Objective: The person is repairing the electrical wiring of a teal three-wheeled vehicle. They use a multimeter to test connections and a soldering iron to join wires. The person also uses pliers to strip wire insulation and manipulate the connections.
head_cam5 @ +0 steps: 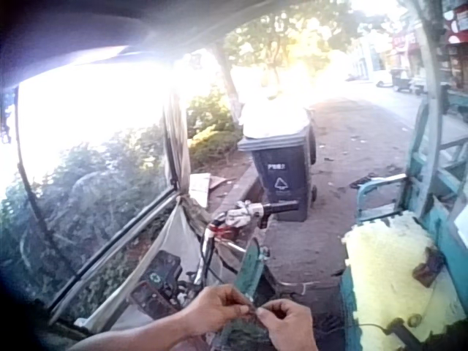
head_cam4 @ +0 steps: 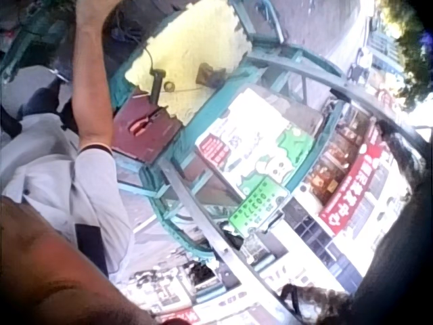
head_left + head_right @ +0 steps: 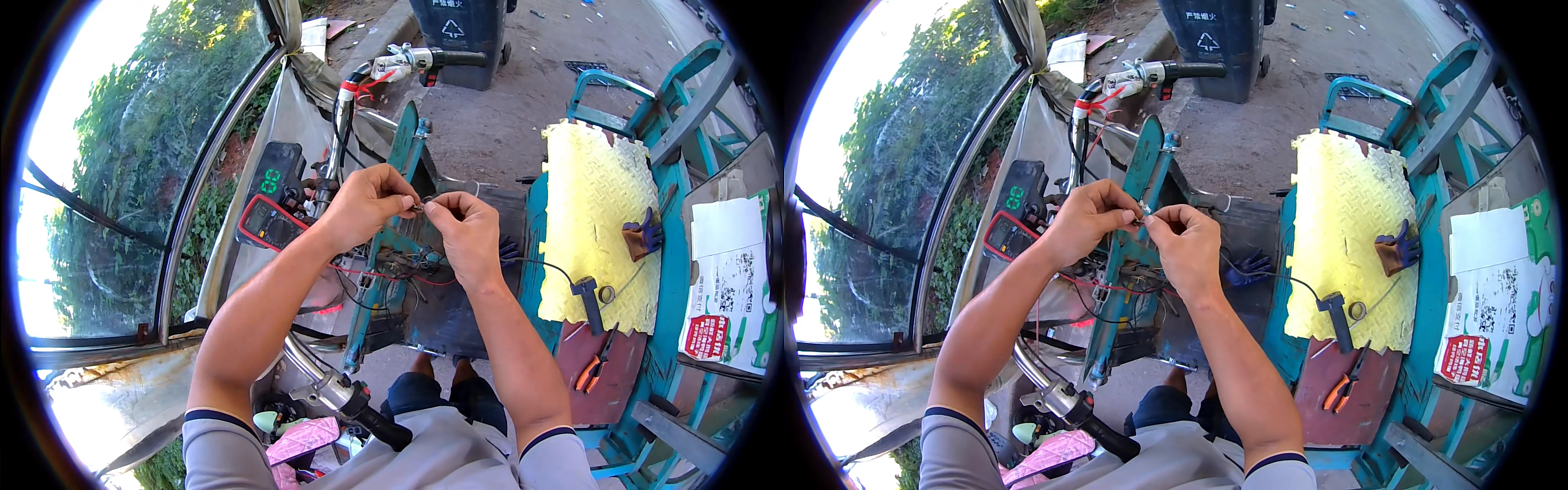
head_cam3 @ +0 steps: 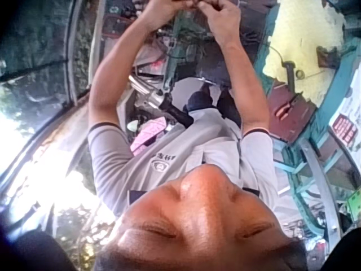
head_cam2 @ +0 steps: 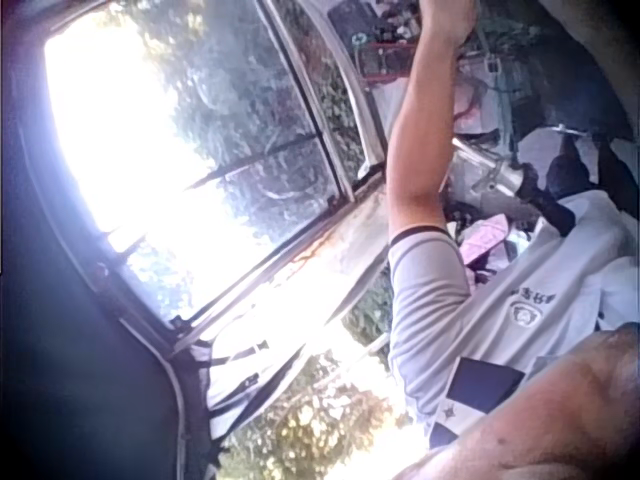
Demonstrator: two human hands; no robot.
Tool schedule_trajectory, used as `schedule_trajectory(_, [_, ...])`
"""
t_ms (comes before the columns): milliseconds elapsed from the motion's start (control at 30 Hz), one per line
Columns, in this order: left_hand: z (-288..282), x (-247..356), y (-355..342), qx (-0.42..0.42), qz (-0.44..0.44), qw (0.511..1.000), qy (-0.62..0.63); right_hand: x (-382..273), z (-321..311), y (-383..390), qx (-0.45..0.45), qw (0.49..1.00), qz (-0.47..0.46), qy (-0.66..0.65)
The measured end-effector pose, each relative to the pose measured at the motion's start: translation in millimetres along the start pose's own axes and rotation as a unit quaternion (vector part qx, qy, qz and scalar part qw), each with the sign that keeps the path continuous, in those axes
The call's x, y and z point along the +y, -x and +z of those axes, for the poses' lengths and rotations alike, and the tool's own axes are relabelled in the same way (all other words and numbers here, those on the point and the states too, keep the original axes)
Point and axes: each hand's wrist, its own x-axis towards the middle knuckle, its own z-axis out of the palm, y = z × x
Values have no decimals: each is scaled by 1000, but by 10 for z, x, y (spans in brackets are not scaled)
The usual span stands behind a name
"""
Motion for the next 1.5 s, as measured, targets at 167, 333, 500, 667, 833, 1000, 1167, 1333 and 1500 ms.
schedule_trajectory(167, [63, 38, -66, 11, 9, 998, -58, 135, 7, 82, 67, 988, -62, 127])
schedule_trajectory(333, [81, -66, -3, 20, 40, 997, -61, 220, 169, 164, 131, 940, -215, 232])
schedule_trajectory(500, [103, -118, -26, 19, 20, 1000, 2, 191, 119, 268, 125, 915, -259, 283])
schedule_trajectory(667, [58, -199, -59, 2, 17, 999, -28, 163, -292, 513, 148, 924, -235, 264])
schedule_trajectory(833, [-25, -110, 51, 14, 12, 989, -145, 229, -2087, 1374, 243, 851, -107, 452])
schedule_trajectory(1000, [134, -6, -49, -31, -21, 998, -50, 544, -3124, 2560, 300, 666, 262, 631])
schedule_trajectory(1167, [116, -40, 9, -41, -19, 999, -23, 787, -3377, 2609, 284, 662, 287, 631])
schedule_trajectory(1333, [151, -77, 22, -44, 12, 998, -52, 924, -3611, 2751, 342, 779, 273, 450])
schedule_trajectory(1500, [138, -110, -26, -39, 15, 995, -94, 620, -3162, 2653, 388, 907, 102, 126])
